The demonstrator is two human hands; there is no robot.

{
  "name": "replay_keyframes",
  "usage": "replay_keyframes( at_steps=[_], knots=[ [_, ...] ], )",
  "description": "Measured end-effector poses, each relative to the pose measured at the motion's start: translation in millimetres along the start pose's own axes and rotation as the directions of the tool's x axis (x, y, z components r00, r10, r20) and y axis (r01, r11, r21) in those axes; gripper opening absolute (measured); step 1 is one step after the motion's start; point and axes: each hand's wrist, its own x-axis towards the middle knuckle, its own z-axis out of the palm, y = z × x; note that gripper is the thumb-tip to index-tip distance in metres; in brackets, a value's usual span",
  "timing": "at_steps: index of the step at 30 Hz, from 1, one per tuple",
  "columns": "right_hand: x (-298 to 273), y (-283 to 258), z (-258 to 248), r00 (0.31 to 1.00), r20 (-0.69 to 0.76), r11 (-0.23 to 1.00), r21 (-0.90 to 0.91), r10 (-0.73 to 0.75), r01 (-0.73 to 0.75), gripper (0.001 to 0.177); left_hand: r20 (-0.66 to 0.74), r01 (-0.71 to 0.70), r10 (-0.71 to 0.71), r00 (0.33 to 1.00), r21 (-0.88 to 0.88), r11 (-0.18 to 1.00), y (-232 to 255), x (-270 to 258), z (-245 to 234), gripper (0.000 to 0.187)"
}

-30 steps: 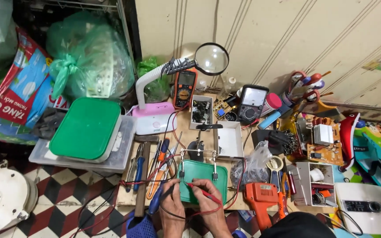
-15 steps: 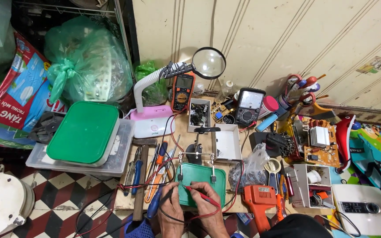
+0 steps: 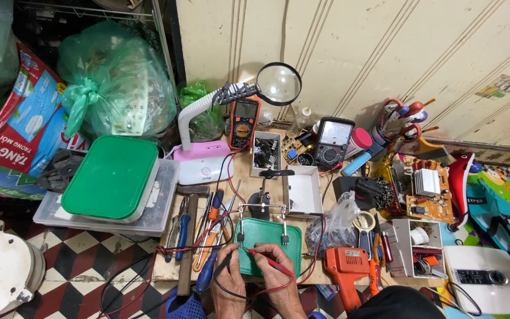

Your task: The person sits on the floor and uses a multimeter to test electronic components on a green plastic lid. They connect the multimeter probes to the components and check the readings on the multimeter display. The person also picks up and handles small electronic parts from a container.

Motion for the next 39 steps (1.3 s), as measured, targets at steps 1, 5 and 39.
replay_keyframes(
  at_steps=[1,5,39],
  knots=[
    [0.4,1.0,-0.2,1.000,0.000,1.000,0.000,0.000,0.000,0.007,0.000,0.000,0.000,1.000,0.000,1.000,2.0,-0.9,-0.9,0.038],
    [2.4,5.7,-0.7,1.000,-0.008,1.000,-0.001,-0.020,0.020,0.006,0.007,0.006,-0.006,1.000,0.007,1.000,1.7,-1.3,-0.9,0.039],
    [-4.7,-10.3,-0.9,1.000,0.014,0.999,-0.034,-0.020,0.020,0.006,0.005,-0.013,0.013,1.000,-0.016,1.000,6.3,-4.6,-2.7,0.039]
  ],
)
